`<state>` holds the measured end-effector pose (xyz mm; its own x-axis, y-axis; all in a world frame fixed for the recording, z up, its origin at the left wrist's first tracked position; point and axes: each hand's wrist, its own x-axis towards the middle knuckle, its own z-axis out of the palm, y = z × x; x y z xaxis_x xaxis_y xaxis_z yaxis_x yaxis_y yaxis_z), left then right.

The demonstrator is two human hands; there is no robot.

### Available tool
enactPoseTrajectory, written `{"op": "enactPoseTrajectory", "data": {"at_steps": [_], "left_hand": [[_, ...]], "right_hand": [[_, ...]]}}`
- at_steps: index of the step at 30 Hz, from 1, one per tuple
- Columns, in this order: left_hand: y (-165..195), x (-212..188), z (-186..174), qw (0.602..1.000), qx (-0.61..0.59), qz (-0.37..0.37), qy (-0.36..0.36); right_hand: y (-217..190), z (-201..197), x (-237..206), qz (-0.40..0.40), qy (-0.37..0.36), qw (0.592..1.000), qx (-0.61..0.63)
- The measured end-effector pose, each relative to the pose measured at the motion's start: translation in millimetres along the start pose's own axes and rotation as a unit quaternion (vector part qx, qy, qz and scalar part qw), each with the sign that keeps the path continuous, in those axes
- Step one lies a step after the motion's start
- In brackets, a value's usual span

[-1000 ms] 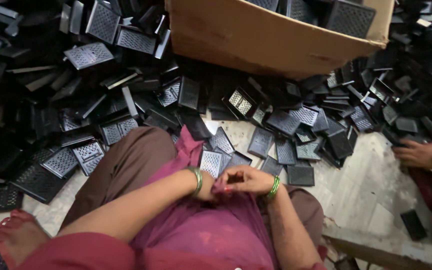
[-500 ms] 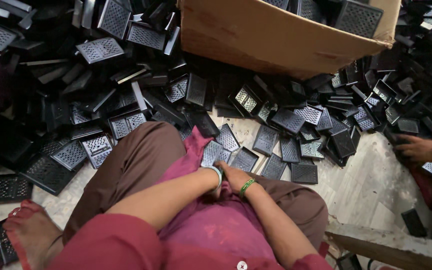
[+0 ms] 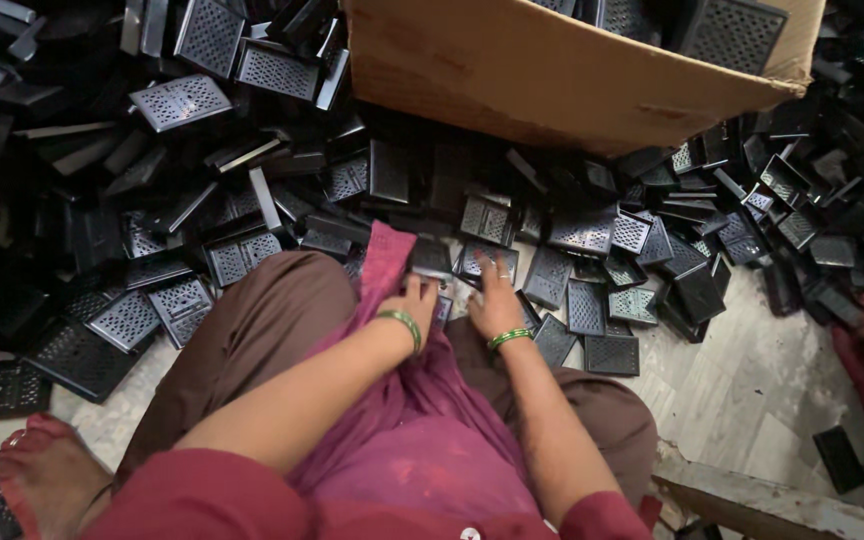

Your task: The person sits on the floor among a large spread of black plastic grater-like parts, picks up individual parts, turns and fits them together in their hands, and places completed pairs into a cardboard box in front of them. Other workers sort similar parts nearby.

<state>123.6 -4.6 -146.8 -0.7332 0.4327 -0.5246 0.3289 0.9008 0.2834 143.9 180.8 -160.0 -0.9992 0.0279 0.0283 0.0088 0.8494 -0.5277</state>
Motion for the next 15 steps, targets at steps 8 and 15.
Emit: {"op": "enactPoseTrajectory", "data": {"at_steps": [8, 15], "left_hand": [[-17.2, -30.7, 104.0, 0.952, 0.28, 0.056, -0.112], [-23.0, -13.8, 46.8, 0.967, 0.251, 0.011, -0.043]], "right_hand": [[2.8, -12.1, 21.0, 0.027, -0.011, 0.99, -0.141], [5.2, -19.4, 31.4, 0.079, -0.036, 0.979, -0.183]]}}
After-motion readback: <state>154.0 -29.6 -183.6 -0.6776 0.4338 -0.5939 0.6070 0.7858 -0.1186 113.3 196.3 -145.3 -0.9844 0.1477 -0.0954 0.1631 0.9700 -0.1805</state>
